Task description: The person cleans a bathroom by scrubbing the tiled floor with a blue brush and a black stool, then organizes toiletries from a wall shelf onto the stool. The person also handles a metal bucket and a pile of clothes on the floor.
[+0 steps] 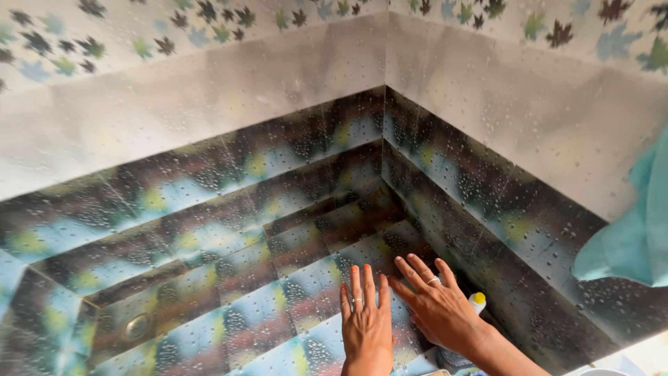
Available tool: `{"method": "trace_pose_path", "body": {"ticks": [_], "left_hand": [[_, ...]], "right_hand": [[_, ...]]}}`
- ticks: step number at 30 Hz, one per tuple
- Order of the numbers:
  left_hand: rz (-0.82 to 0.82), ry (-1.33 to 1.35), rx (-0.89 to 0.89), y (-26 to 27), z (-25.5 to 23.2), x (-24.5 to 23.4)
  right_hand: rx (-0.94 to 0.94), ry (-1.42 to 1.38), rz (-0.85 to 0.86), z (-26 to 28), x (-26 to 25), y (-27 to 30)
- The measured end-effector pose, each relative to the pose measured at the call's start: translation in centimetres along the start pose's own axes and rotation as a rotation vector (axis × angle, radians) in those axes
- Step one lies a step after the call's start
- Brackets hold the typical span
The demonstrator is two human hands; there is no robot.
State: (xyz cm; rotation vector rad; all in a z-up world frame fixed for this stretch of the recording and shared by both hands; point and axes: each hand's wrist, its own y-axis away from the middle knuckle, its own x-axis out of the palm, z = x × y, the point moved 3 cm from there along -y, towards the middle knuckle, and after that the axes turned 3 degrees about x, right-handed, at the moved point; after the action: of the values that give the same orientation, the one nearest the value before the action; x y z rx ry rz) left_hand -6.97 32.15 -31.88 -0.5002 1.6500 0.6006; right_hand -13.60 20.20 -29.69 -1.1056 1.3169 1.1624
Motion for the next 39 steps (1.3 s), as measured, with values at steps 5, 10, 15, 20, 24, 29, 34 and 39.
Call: {"method": "trace_pose_path", "body": {"ticks": [5,10,15,20,24,29,34,39], "left_hand": [[0.019,0.022,-0.022,-3.0,0.4,11.0],[-0.163,-0.069,-0.073,-5.8,2.0,22.9],[-0.144,0.043,-0.13,-7.0,3.5,33.3],[-0.289,0.041,-0.083,-8.5,4.9,43.8],[-0.585,-0.055,0.006,-10.3,5.6,50.4],[-0.494,-0.049,-0.03,-10.8,6.1,54.6],[-0.179,-0.049,-0.102,-9.0,7.4,55.8],[-0.027,0.16,-0.052,-8.2,7.4,57.9]], "right_hand": [[-0.051,-0.014,-0.173,-1.0,10.6,-1.1],[0.001,0.01,-0.18,-1.2,22.2,-2.5],[0.055,0.044,-0.205,-0.9,33.9,-4.2],[0.043,0.064,-0.369,-1.2,44.5,-5.5],[0.023,0.222,-0.382,-1.6,50.7,-6.5],[0.021,0.26,-0.427,-1.2,55.8,-7.1],[-0.055,0.212,-0.307,-0.3,58.8,-6.9],[-0.145,0.019,-0.174,0.1,61.9,-5.8]]}}
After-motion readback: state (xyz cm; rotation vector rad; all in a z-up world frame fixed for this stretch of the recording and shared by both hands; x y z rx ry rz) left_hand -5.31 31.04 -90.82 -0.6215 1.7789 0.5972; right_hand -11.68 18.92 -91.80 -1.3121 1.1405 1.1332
